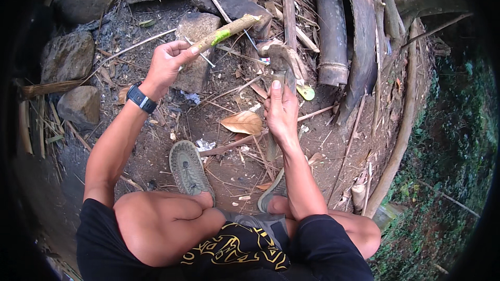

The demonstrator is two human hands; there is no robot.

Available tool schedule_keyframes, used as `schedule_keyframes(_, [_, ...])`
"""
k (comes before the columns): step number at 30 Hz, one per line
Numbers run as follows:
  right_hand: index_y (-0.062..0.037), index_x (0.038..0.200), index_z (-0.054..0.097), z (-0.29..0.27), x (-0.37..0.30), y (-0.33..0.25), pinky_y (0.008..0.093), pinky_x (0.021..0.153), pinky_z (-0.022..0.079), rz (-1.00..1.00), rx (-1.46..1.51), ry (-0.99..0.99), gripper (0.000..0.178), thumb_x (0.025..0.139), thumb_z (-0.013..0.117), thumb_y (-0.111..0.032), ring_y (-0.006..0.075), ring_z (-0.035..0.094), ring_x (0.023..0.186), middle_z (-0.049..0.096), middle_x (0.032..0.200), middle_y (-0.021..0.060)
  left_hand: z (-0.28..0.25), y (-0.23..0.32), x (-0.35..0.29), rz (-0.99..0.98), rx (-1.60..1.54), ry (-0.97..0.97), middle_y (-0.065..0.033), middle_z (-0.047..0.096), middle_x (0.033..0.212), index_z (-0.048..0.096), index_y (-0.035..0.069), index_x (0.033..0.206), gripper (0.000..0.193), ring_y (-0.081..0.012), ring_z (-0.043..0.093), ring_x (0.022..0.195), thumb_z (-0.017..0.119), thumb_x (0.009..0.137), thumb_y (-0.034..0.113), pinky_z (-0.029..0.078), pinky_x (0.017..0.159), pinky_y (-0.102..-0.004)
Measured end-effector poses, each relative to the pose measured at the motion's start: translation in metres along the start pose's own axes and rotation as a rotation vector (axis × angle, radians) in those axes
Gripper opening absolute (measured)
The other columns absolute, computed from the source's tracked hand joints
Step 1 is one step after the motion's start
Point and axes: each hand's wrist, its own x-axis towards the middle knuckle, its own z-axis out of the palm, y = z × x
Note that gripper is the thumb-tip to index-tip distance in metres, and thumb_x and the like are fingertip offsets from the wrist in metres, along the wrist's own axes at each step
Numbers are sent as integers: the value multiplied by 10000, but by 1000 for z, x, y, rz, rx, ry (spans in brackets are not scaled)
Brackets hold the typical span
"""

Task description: The person uses a hammer and chisel to carve a long piece of wood, repeatedly striking the chisel to shape the material. They then switch to a smaller stick, using the hammer to split and shape it on the ground.

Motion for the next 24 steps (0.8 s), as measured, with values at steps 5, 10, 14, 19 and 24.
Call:
schedule_keyframes(5, [-92,801,445,0,-3,28,204,407,236,-32,-123,13,391,962,461,-448,31,298,471,348,590,-66,-4,1,-1,-103,-76,17,-26,641,796,634,-9,966,230,-77,558,668,687,846,180,433,580,-229])
schedule_keyframes(10, [22,1113,596,-9,5,70,361,710,461,8,-434,37,548,932,484,-482,216,593,761,612,764,105,-6,6,-5,-190,45,-68,-37,650,828,634,-7,971,225,-92,585,691,664,863,188,452,584,-239])
schedule_keyframes(14, [5,1090,573,-1,1,77,370,801,426,-122,-486,77,478,936,489,-440,258,558,905,601,913,165,-4,2,-7,-177,9,-92,-25,639,813,632,0,953,211,-86,574,675,651,872,195,450,575,-234])
schedule_keyframes(19, [12,896,575,2,-5,68,315,613,410,-94,-527,1,460,950,487,-437,121,455,648,517,662,21,-1,-4,-9,-168,118,-98,-30,615,693,640,11,844,299,-93,537,577,614,885,307,410,506,-258])
schedule_keyframes(24, [-74,772,514,-8,-2,52,242,499,315,150,-280,-289,411,957,476,-439,64,369,551,425,601,-26,-3,-4,-14,99,639,-34,-43,501,533,568,-22,650,513,-132,480,505,600,869,441,388,490,-332])
